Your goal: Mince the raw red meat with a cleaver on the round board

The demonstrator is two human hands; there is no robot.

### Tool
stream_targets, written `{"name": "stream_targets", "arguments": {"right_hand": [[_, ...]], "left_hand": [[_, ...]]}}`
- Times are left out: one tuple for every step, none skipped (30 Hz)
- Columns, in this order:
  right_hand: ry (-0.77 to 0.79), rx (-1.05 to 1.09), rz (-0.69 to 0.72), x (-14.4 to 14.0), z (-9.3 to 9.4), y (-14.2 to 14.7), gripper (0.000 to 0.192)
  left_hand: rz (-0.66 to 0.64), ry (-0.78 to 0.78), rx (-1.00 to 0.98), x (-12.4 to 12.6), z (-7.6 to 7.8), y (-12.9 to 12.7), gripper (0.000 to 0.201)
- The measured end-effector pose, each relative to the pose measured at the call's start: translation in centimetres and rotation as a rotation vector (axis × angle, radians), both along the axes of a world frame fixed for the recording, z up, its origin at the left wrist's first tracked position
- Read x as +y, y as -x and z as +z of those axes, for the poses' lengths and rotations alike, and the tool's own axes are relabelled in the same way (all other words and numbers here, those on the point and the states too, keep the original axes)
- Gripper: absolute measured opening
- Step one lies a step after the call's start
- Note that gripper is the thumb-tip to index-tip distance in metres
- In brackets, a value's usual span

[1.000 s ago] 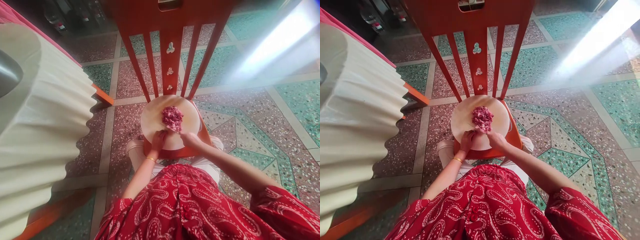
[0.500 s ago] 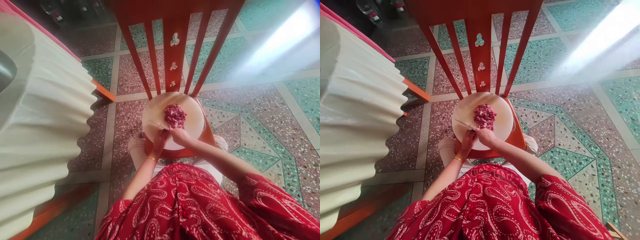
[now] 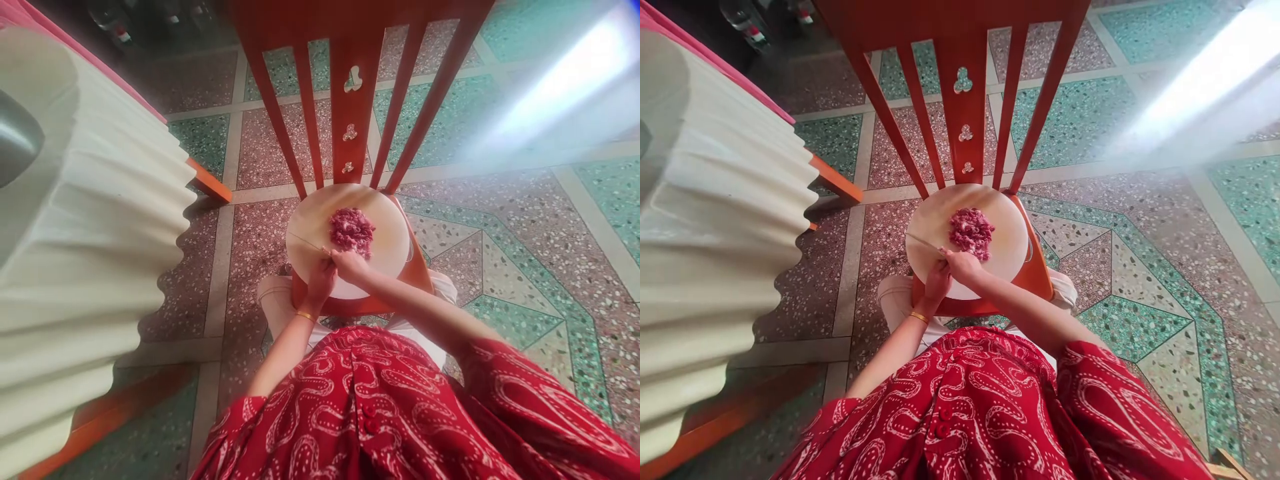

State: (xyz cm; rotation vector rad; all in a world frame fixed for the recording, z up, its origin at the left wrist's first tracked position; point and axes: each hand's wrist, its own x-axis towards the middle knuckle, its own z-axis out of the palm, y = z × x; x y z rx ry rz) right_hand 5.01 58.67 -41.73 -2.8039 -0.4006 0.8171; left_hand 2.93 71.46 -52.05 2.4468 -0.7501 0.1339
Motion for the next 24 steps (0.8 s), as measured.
{"name": "stream_targets", "arguments": {"right_hand": [[0.002,0.008,-0.005,-0.8,0.0,0.5,0.033],[0.008,0.017,-0.012,-1.9,0.0,1.3,0.034],[0.027,0.035,-0.030,-3.2,0.0,2.1,0.037],[0.044,0.055,-0.037,-4.5,-0.1,2.9,0.039],[0.074,0.053,-0.057,-5.6,-0.1,3.6,0.040],[0.098,0.050,-0.072,-6.5,-0.1,4.2,0.039],[0.116,0.037,-0.082,-7.0,0.0,4.6,0.038],[0.128,0.017,-0.090,-7.2,0.0,4.9,0.037],[0.129,0.002,-0.089,-7.1,0.1,5.1,0.036],[0.120,-0.009,-0.083,-6.8,0.2,5.2,0.035],[0.108,-0.017,-0.075,-6.5,0.4,5.3,0.035],[0.096,-0.021,-0.069,-6.1,0.5,5.4,0.035],[0.087,-0.022,-0.064,-5.7,0.7,5.5,0.035],[0.081,-0.020,-0.061,-5.5,0.9,5.7,0.035],[0.081,-0.019,-0.063,-5.4,1.1,5.9,0.033],[0.085,-0.016,-0.068,-5.4,1.3,6.1,0.032],[0.093,-0.008,-0.074,-5.4,1.5,6.3,0.031],[0.101,0.005,-0.081,-5.5,1.7,6.5,0.030],[0.110,0.023,-0.088,-5.6,1.9,6.7,0.030],[0.118,0.045,-0.092,-5.7,2.0,6.8,0.030],[0.124,0.066,-0.093,-5.7,2.1,6.9,0.030],[0.129,0.079,-0.089,-5.7,2.2,7.0,0.031],[0.133,0.087,-0.084,-5.7,2.2,7.0,0.032],[0.138,0.094,-0.078,-5.6,2.1,6.9,0.033]], "left_hand": [[-0.005,0.002,-0.002,0.1,0.0,0.0,0.025],[-0.007,0.011,-0.003,0.1,0.0,0.1,0.025],[-0.007,0.023,-0.004,0.2,-0.1,0.1,0.025],[-0.005,0.036,-0.007,0.3,-0.2,0.2,0.025],[-0.004,0.048,-0.011,0.4,-0.4,0.2,0.025],[-0.003,0.058,-0.020,0.4,-0.4,0.3,0.025],[-0.002,0.062,-0.031,0.4,-0.5,0.3,0.024],[-0.002,0.060,-0.042,0.4,-0.4,0.4,0.023],[0.001,0.053,-0.053,0.4,-0.3,0.4,0.022],[0.007,0.044,-0.063,0.3,-0.2,0.5,0.021],[0.013,0.034,-0.070,0.3,0.0,0.5,0.020],[0.017,0.025,-0.076,0.2,0.2,0.5,0.020],[0.019,0.020,-0.081,0.2,0.3,0.6,0.019],[0.016,0.018,-0.086,0.1,0.4,0.6,0.018],[0.011,0.016,-0.091,0.1,0.4,0.6,0.018],[0.005,0.013,-0.094,0.1,0.5,0.5,0.017],[0.001,0.008,-0.095,0.0,0.4,0.5,0.017],[-0.001,0.001,-0.094,0.0,0.4,0.5,0.017],[0.000,-0.008,-0.089,0.0,0.4,0.4,0.018],[0.002,-0.019,-0.082,0.0,0.4,0.4,0.019],[0.003,-0.031,-0.075,0.0,0.5,0.3,0.020],[0.003,-0.042,-0.071,0.0,0.5,0.3,0.020],[0.004,-0.050,-0.069,0.0,0.5,0.3,0.021],[0.006,-0.055,-0.069,0.0,0.5,0.4,0.021]]}}
